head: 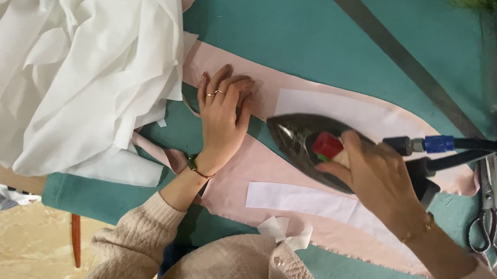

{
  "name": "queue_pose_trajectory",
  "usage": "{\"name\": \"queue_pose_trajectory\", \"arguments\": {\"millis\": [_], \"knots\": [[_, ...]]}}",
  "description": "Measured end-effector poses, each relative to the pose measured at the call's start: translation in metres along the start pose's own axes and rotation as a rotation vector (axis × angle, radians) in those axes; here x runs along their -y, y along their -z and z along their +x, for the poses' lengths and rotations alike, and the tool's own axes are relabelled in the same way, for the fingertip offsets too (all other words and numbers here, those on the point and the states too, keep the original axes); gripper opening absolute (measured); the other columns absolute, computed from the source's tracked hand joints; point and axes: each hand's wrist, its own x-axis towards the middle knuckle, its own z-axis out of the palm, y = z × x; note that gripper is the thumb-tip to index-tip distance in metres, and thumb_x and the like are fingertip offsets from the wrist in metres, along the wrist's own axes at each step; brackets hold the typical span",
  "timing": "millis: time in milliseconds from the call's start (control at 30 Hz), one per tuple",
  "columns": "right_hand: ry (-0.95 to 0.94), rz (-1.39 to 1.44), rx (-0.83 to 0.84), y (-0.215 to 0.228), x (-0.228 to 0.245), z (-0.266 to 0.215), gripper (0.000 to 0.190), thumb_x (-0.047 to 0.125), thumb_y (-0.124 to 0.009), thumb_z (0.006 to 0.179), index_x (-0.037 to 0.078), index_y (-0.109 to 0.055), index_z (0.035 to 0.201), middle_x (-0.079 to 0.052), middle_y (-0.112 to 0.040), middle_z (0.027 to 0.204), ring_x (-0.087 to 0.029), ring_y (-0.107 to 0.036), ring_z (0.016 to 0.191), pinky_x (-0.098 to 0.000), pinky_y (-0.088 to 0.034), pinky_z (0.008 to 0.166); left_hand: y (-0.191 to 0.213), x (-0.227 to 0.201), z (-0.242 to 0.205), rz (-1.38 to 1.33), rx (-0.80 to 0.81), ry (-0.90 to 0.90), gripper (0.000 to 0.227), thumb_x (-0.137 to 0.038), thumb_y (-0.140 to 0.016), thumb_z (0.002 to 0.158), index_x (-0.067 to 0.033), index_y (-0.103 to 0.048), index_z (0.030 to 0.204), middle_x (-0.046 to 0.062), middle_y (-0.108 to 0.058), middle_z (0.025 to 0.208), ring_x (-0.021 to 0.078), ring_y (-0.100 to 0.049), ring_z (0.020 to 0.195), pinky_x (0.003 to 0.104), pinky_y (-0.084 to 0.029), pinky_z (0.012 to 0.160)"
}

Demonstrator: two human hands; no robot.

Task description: Cutting fabric components and ironing interfacing onto them to prepare for garment assembly

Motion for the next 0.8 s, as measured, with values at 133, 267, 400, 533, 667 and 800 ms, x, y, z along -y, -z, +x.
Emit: {"name": "queue_pose_trajectory", "arguments": {"millis": [133,267,400,533,667,800], "knots": [[-0.029,-0.038,-0.008,-0.006,-0.007,-0.050,0.059,0.065,-0.069,0.082,0.015,-0.056,0.109,-0.004,-0.065,0.063,-0.024,-0.070,0.059,-0.0366,-0.058,0.066,-0.002,0.002,-0.002,0.061,0.064,-0.098,0.018,-0.019,-0.068,0.100,-0.0150,-0.067,0.117,0.004,-0.064,0.125,0.0339,-0.047,0.139,0.060,-0.021,0.120],[-0.124,0.116,0.079,0.010,-0.007,-0.085,0.053,0.058,-0.068,0.085,0.016,-0.055,0.114,-0.003,-0.070,0.069,-0.022,-0.074,0.064,-0.0359,-0.058,0.070,-0.001,-0.011,-0.004,0.054,0.226,-0.323,0.040,-0.034,-0.069,0.101,-0.0179,-0.064,0.137,0.004,-0.052,0.152,0.0356,-0.028,0.152,0.067,-0.015,0.122],[-0.212,0.117,0.114,0.004,-0.028,-0.116,0.054,0.064,-0.066,0.082,0.019,-0.057,0.111,-0.002,-0.066,0.061,-0.023,-0.072,0.062,-0.0348,-0.056,0.070,-0.001,-0.023,-0.008,0.055,0.408,-0.422,0.055,-0.050,-0.058,0.103,-0.0207,-0.056,0.150,0.001,-0.040,0.164,0.0324,-0.022,0.156,0.066,-0.014,0.123],[-0.249,0.036,0.040,-0.015,-0.062,-0.141,0.058,0.067,-0.064,0.082,0.020,-0.056,0.114,-0.003,-0.062,0.058,-0.025,-0.072,0.062,-0.0363,-0.057,0.071,-0.007,-0.034,-0.009,0.171,0.480,-0.528,0.064,-0.060,-0.051,0.101,-0.0251,-0.050,0.155,-0.001,-0.038,0.166,0.0298,-0.019,0.157,0.068,-0.015,0.122],[-0.268,0.040,-0.031,-0.023,-0.101,-0.145,0.062,0.066,-0.062,0.085,0.014,-0.058,0.120,-0.010,-0.062,0.061,-0.031,-0.071,0.065,-0.0396,-0.057,0.070,-0.015,-0.036,-0.013,0.263,0.512,-0.591,0.070,-0.067,-0.046,0.100,-0.0269,-0.047,0.157,0.000,-0.040,0.166,0.0287,-0.018,0.157,0.070,-0.013,0.121],[-0.302,0.043,-0.079,-0.046,-0.138,-0.128,0.063,0.071,-0.051,0.090,0.017,-0.060,0.121,-0.010,-0.061,0.058,-0.030,-0.070,0.062,-0.0398,-0.058,0.070,-0.015,-0.037,-0.010,0.278,0.504,-0.607,0.070,-0.067,-0.045,0.100,-0.0267,-0.048,0.157,0.001,-0.040,0.165,0.0279,-0.019,0.157,0.070,-0.016,0.121]]}}
